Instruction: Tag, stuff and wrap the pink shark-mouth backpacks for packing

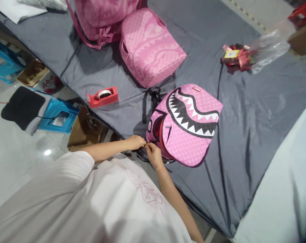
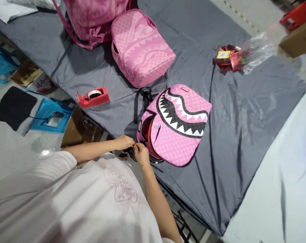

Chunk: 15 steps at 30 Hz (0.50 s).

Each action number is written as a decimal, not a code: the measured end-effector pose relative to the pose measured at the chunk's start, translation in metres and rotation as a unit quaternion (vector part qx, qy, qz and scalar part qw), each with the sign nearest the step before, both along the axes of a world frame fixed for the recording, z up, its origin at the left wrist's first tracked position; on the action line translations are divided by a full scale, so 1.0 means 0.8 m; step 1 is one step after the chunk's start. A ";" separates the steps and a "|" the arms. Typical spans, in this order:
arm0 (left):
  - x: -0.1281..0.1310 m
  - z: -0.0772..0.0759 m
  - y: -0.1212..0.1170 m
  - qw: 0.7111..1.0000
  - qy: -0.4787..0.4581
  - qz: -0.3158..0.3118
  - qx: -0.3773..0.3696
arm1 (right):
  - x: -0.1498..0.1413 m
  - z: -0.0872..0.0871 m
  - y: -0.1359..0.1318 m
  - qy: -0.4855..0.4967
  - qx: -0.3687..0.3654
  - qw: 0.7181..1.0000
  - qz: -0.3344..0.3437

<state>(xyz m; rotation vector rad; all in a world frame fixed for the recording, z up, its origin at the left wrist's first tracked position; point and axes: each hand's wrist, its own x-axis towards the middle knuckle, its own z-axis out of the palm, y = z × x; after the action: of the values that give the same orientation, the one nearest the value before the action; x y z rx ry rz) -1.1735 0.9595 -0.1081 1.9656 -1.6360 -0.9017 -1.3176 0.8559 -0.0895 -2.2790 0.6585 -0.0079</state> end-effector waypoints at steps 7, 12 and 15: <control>-0.010 0.009 0.001 0.998 -0.010 0.057 0.013 | 0.004 0.004 -0.001 -0.003 0.026 0.999 -0.035; -0.007 0.007 0.006 0.998 0.017 0.049 0.023 | 0.003 0.005 -0.002 -0.004 0.044 0.997 -0.060; -0.006 0.007 0.004 0.997 0.029 0.072 0.016 | 0.003 0.003 -0.006 -0.002 0.057 0.996 -0.074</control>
<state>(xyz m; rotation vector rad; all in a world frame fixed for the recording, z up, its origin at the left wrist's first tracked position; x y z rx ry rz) -1.1781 0.9629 -0.1023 2.0294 -1.4359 -0.9244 -1.3156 0.8513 -0.0874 -2.1158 0.8056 -0.0442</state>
